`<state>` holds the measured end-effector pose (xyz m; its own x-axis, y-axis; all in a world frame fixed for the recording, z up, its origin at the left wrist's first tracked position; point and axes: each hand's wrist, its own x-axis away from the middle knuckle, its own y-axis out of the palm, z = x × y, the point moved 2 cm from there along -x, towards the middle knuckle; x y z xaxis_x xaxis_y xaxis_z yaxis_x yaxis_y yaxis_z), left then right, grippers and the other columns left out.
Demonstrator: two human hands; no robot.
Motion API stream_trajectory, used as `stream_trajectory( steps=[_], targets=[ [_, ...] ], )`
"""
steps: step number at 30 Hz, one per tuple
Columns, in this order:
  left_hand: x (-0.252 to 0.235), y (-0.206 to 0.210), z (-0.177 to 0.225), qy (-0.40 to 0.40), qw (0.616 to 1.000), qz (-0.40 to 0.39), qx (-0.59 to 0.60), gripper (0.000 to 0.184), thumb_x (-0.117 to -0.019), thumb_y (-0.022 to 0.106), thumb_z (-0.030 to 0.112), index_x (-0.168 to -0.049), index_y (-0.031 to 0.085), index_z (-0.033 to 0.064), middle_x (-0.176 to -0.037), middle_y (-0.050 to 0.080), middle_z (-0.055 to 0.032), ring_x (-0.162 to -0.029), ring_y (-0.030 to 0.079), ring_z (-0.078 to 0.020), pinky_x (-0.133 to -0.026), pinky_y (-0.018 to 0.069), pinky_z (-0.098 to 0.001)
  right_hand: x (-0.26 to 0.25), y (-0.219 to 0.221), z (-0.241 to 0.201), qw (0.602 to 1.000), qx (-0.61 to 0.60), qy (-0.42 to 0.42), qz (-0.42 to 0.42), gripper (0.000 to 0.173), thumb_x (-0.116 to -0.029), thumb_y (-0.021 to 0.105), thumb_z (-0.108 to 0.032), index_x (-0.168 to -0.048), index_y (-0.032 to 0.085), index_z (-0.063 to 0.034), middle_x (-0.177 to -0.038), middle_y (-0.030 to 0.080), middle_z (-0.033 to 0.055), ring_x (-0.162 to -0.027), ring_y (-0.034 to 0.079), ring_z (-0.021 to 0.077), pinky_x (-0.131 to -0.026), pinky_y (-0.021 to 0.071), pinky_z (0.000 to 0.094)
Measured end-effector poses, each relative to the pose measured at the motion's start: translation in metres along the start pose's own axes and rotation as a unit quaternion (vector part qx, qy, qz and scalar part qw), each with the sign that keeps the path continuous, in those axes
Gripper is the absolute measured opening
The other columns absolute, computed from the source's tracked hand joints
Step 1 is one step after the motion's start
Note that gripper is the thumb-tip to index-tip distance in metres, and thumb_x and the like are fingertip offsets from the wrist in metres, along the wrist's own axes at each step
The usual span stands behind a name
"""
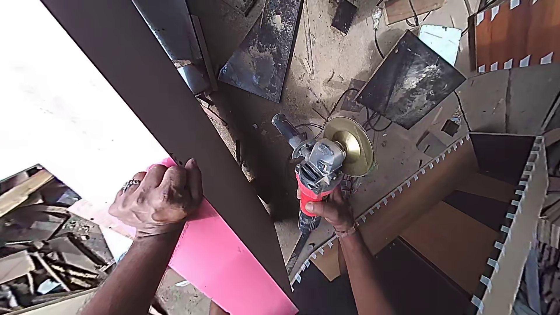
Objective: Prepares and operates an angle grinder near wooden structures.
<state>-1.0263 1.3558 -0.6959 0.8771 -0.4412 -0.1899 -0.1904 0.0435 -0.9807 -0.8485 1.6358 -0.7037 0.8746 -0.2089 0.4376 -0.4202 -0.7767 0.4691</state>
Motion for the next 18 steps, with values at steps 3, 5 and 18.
stream_trajectory(
  steps=[3, 5, 18],
  targets=[
    [0.000, -0.001, 0.001, -0.004, 1.000, -0.004, 0.003, 0.049, -0.1071, 0.045, 0.040, -0.073, 0.052, 0.0062, -0.068, 0.057, -0.0170, -0.066, 0.063, -0.0382, -0.051, 0.0406, -0.0502, 0.001, 0.002, -0.001, 1.000, 0.026, 0.005, 0.009, 0.062, -0.0739, 0.084, -0.016, -0.123, 0.053, 0.0042, -0.103, 0.072, 0.0131, -0.094, 0.073, 0.0217, -0.089, 0.0619, 0.0402],
    [0.000, -0.001, 0.001, -0.004, 1.000, -0.006, 0.000, 0.049, -0.1071, 0.044, 0.040, -0.073, 0.052, 0.0059, -0.069, 0.057, -0.0174, -0.066, 0.063, -0.0385, -0.051, 0.0408, -0.0502, -0.001, 0.003, 0.001, 1.000, 0.024, 0.008, 0.014, 0.061, -0.0744, 0.083, -0.015, -0.123, 0.052, 0.0049, -0.102, 0.072, 0.0139, -0.093, 0.073, 0.0225, -0.088, 0.0619, 0.0405],
    [0.001, 0.000, -0.001, -0.010, 1.000, -0.014, -0.003, 0.050, -0.1074, 0.043, 0.042, -0.074, 0.052, 0.0056, -0.071, 0.059, -0.0189, -0.068, 0.064, -0.0400, -0.052, 0.0417, -0.0523, -0.013, 0.014, -0.001, 0.988, 0.061, 0.041, 0.137, 0.057, -0.0777, 0.079, -0.015, -0.121, 0.050, 0.0086, -0.097, 0.070, 0.0160, -0.087, 0.073, 0.0218, -0.081, 0.0634, 0.0373]
  ],
)
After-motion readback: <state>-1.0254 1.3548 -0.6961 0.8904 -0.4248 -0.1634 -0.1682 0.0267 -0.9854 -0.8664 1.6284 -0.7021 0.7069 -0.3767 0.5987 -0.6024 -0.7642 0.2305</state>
